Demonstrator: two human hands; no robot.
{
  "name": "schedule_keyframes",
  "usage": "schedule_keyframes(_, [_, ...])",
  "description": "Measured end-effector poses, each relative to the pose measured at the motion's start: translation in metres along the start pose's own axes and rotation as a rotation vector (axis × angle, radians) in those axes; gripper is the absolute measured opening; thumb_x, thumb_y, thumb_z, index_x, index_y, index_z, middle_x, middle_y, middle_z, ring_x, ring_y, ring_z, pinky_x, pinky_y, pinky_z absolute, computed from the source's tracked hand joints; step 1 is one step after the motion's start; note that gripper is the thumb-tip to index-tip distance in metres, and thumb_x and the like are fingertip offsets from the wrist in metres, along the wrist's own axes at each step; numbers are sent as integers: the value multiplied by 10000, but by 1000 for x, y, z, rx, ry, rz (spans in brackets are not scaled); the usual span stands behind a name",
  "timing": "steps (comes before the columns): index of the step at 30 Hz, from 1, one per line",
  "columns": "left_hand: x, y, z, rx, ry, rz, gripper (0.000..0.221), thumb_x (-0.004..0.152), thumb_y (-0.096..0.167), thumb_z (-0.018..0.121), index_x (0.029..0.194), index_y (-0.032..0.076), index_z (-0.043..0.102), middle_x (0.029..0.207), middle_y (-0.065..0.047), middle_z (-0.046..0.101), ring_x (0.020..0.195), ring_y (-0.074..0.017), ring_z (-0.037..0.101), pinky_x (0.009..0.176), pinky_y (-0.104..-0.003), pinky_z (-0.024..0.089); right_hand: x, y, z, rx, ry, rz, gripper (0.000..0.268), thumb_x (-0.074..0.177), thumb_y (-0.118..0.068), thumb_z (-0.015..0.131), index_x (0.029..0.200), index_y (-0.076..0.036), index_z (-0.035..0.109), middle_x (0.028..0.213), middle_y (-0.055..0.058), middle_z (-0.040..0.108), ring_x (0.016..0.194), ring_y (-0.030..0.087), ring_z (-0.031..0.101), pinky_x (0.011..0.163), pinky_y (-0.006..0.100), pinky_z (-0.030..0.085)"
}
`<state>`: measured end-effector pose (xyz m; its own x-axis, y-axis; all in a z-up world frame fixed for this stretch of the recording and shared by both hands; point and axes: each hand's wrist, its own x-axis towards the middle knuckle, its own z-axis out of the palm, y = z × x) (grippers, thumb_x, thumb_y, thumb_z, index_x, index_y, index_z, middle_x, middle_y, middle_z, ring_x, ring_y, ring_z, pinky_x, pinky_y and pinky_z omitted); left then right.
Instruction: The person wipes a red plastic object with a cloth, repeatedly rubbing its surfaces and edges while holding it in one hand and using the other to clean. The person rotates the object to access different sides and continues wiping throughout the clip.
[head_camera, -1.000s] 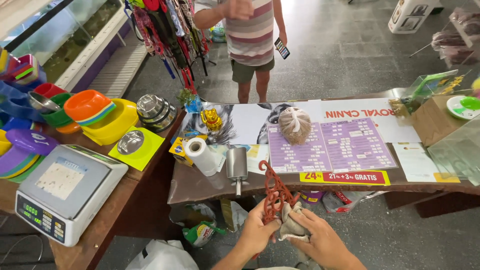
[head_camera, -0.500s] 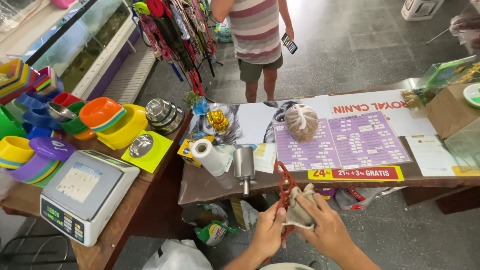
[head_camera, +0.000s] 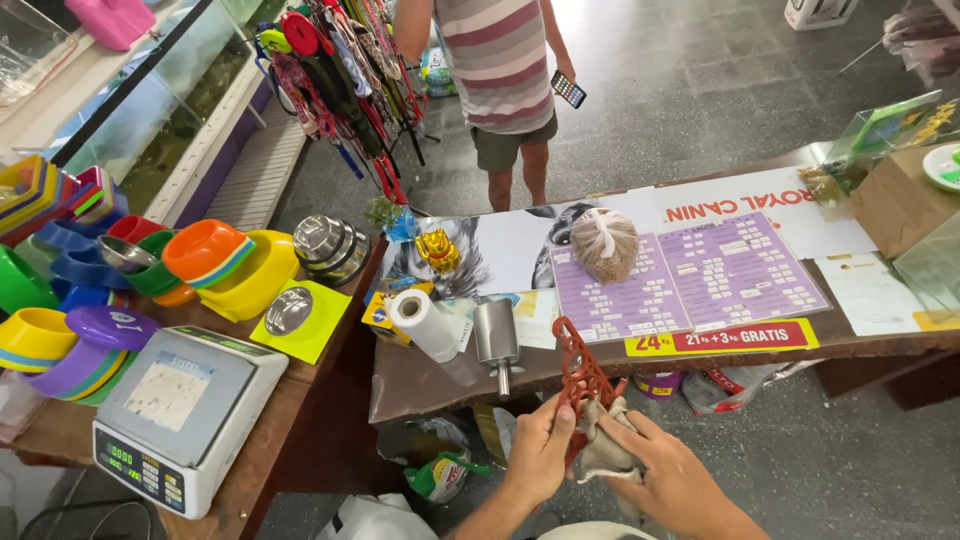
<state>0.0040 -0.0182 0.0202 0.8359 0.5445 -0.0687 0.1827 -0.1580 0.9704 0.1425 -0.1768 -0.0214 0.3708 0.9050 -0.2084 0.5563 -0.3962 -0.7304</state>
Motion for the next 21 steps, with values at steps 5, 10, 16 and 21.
schedule_keyframes(5, [-2, -2, 2, 168, 9, 244, 752, 1010, 646, 295, 1453, 133, 621, 669, 15, 531, 537, -98, 435, 484, -303, 336, 6, -20, 1, 478, 41, -165, 861, 861, -401, 771, 1589, -177, 371, 1418, 30, 647, 1162, 166, 603, 975, 357, 491])
schedule_keyframes(10, [3, -8, 0, 167, 37, 388, 749, 1048, 634, 291, 1432, 77, 611, 864, -76, 684, 684, -165, 608, 554, -324, 437, 17, -13, -11, 711, -137, -93, 877, 859, -334, 781, 1615, -230, 349, 1092, -27, 787, 789, 105, 580, 773, 289, 507])
schedule_keyframes(16, [7, 6, -14, 148, -25, 168, 712, 1007, 621, 320, 1476, 174, 616, 641, 34, 459, 534, -92, 381, 487, -291, 294, 29, -9, -10, -257, 27, -157, 867, 807, -230, 804, 1552, -398, 396, 1616, 128, 348, 1203, 395, 635, 822, 526, 549])
schedule_keyframes(21, [8, 31, -22, 409, -213, -32, 588, 1046, 522, 314, 1532, 286, 548, 686, -36, 646, 590, -216, 614, 542, -343, 410, 32, 8, 3, -561, 47, -136, 795, 768, -209, 720, 1479, -404, 423, 1426, 151, 440, 1055, 354, 660, 591, 495, 604])
